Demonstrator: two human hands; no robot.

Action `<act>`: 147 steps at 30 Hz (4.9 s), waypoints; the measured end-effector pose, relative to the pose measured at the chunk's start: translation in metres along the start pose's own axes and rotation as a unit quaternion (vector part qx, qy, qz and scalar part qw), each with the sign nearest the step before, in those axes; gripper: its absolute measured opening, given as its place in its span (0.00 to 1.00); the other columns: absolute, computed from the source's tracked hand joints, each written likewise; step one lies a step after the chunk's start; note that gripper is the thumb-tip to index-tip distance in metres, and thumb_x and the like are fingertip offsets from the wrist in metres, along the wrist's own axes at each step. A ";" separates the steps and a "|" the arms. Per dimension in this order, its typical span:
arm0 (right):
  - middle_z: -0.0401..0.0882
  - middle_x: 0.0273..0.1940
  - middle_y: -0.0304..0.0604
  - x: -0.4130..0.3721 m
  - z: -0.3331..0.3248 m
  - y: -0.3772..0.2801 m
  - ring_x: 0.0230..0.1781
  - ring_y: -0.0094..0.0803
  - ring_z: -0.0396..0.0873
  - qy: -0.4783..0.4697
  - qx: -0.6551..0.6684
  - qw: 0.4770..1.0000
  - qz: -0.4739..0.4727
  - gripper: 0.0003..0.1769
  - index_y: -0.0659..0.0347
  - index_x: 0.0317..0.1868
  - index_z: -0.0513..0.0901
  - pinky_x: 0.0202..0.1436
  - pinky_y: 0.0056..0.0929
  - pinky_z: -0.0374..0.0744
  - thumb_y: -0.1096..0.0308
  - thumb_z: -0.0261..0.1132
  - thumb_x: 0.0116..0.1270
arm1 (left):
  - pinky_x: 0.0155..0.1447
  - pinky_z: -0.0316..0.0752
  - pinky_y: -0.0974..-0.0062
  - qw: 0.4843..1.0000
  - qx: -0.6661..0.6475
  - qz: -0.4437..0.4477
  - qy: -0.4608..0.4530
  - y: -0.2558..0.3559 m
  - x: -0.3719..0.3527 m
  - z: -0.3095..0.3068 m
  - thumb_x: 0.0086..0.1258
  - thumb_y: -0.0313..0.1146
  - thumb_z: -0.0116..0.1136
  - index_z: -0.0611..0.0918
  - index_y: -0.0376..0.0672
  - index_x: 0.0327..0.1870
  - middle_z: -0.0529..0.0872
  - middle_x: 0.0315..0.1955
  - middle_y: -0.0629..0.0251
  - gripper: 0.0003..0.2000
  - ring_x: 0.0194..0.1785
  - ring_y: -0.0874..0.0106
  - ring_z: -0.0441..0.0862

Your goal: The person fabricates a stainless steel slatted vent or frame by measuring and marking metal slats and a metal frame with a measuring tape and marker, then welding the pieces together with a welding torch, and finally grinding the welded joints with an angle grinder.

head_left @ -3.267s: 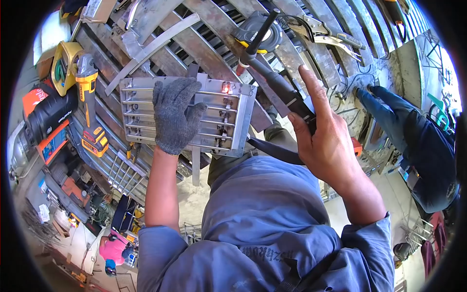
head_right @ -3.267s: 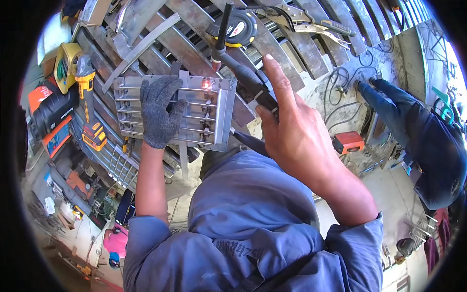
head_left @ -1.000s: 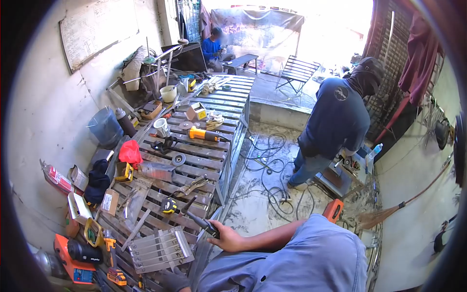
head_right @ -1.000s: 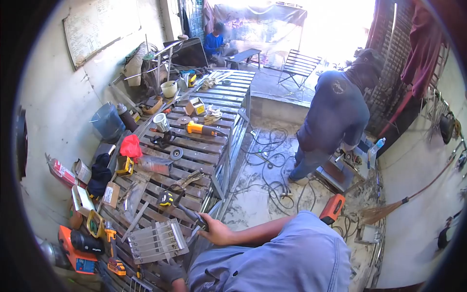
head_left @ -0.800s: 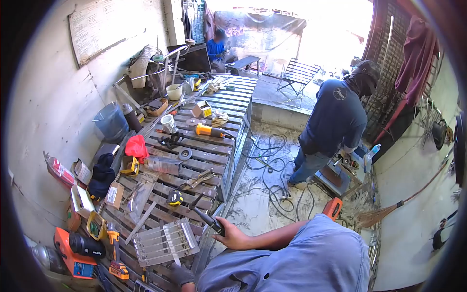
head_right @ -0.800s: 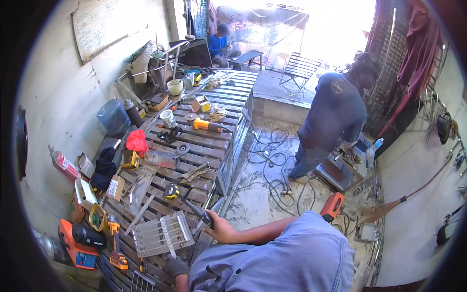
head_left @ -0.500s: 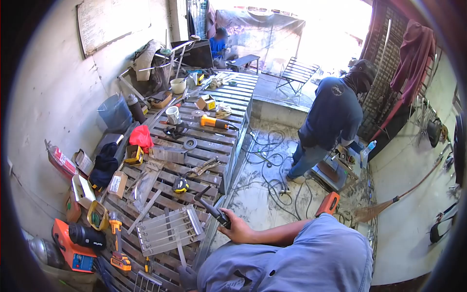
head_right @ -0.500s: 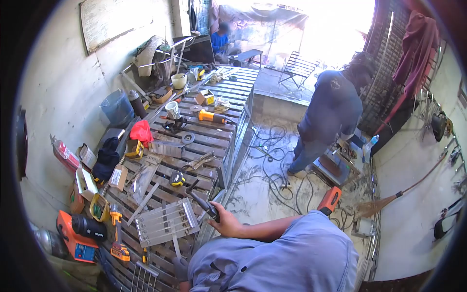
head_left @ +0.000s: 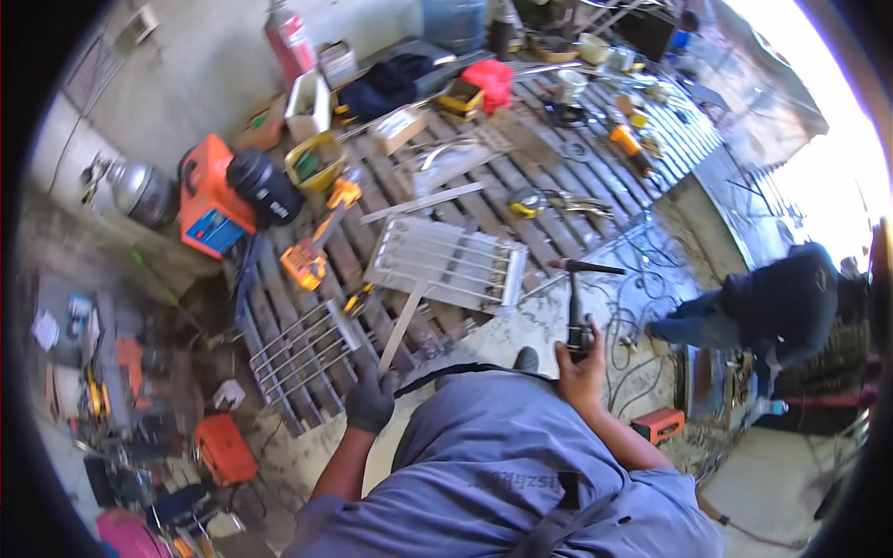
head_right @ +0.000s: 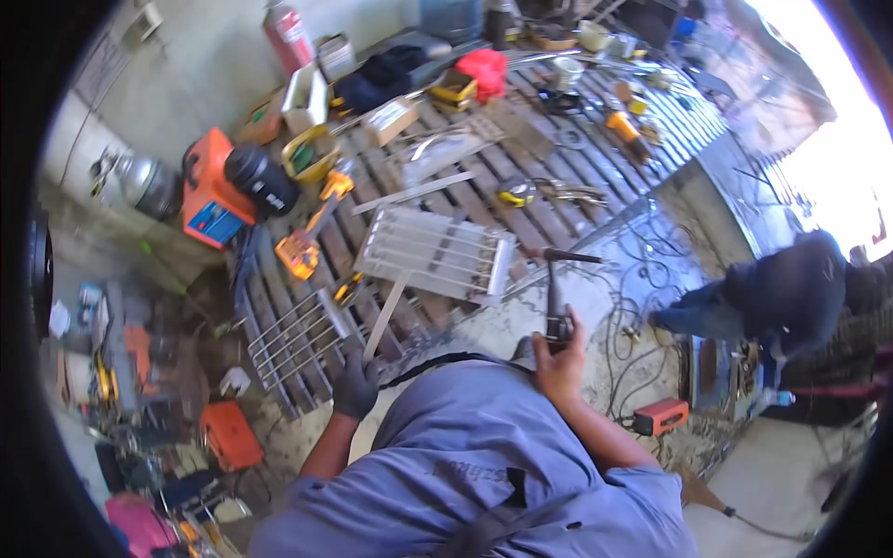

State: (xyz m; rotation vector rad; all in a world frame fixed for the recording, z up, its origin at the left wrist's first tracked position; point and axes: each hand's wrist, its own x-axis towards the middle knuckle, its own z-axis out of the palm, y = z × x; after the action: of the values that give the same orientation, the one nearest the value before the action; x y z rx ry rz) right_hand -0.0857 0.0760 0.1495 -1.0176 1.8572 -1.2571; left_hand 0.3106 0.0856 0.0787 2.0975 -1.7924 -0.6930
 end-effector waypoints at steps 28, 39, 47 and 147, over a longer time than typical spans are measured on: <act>0.79 0.44 0.39 0.104 -0.050 0.036 0.37 0.24 0.77 -0.032 0.006 0.999 0.039 0.37 0.69 0.83 0.67 0.39 0.27 0.77 0.74 0.72 0.78 | 0.66 0.79 0.50 0.948 -0.041 0.308 0.064 0.147 0.317 0.077 0.83 0.46 0.63 0.84 0.37 0.57 0.87 0.51 0.41 0.19 0.59 0.41 0.83; 0.79 0.74 0.69 0.104 0.092 -0.071 0.75 0.57 0.81 -0.577 -0.154 0.770 -0.226 0.43 0.68 0.85 0.68 0.78 0.47 0.79 0.66 0.75 0.75 | 0.74 0.80 0.64 0.749 -0.646 -0.002 -0.143 0.143 0.076 0.070 0.82 0.41 0.71 0.75 0.39 0.79 0.85 0.68 0.59 0.30 0.68 0.66 0.84; 0.91 0.56 0.60 0.040 0.145 -0.086 0.59 0.56 0.90 -0.644 -0.147 0.700 -0.273 0.29 0.67 0.73 0.81 0.64 0.48 0.87 0.66 0.73 0.76 | 0.40 0.80 0.72 0.881 -0.433 -0.128 0.143 0.000 -0.008 0.004 0.79 0.35 0.72 0.85 0.43 0.51 0.86 0.36 0.74 0.09 0.36 0.81 0.82; 0.91 0.63 0.60 0.295 0.116 -0.151 0.66 0.40 0.89 -0.507 0.000 0.831 -0.228 0.49 0.70 0.84 0.70 0.70 0.40 0.84 0.45 0.76 0.78 | 0.43 0.87 0.69 0.758 -0.623 -0.125 0.149 0.181 0.161 -0.102 0.64 0.23 0.65 0.85 0.43 0.36 0.87 0.29 0.67 0.03 0.34 0.68 0.88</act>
State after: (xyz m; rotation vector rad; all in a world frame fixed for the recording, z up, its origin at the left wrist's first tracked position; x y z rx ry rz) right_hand -0.0920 -0.2661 0.2267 -1.7443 0.7972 -0.6639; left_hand 0.2312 -0.1137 0.2307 1.3149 -0.4798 -1.1014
